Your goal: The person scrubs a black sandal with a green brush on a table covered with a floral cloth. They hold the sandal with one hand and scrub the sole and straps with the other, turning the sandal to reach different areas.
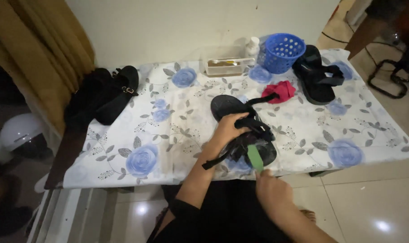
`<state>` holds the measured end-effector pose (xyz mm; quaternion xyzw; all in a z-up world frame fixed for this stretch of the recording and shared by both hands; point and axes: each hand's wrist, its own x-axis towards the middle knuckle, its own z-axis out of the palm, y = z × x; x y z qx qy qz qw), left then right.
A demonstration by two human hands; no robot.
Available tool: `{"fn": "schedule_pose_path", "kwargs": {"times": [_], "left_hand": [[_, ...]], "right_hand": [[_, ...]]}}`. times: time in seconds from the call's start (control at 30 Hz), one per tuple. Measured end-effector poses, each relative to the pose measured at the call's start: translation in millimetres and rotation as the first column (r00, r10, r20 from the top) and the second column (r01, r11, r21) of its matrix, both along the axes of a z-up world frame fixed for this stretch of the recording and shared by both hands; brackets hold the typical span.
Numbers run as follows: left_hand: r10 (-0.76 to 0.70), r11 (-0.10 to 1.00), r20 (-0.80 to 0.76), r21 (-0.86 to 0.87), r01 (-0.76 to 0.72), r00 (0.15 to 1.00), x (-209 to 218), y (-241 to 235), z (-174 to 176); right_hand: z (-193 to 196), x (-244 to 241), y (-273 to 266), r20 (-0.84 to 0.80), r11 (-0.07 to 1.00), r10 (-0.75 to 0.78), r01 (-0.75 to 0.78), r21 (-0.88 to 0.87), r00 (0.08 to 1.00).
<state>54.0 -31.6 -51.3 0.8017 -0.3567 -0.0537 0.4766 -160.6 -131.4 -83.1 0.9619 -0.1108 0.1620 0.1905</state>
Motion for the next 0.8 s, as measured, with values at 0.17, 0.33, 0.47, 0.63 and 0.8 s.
{"fn": "schedule_pose_path", "kwargs": {"times": [0.17, 0.33, 0.47, 0.63, 0.8], "left_hand": [[-0.004, 1.000, 0.070, -0.022, 0.006, 0.998, 8, -2, -4], [0.014, 1.000, 0.043, 0.003, -0.014, 0.999, 2, -1, 1], [-0.023, 1.000, 0.062, -0.018, 0.024, 0.998, 0, 2, 8], [-0.025, 0.999, 0.077, -0.031, 0.028, 0.997, 3, -1, 3], [-0.022, 0.999, 0.051, -0.033, 0.023, 0.998, -1, 2, 6]], "right_hand": [[30, 18, -35, -0.563, 0.944, -0.147, 0.286, 0.166, 0.813], [5, 4, -13, -0.103, 0.981, -0.040, 0.058, 0.187, 0.994], [18, -4, -38, -0.506, 0.926, -0.190, 0.324, 0.192, 0.841], [21, -5, -27, -0.277, 0.996, -0.040, 0.017, -0.083, 0.960], [-16, -15, -53, -0.333, 0.988, -0.153, 0.143, -0.054, 0.930]]}}
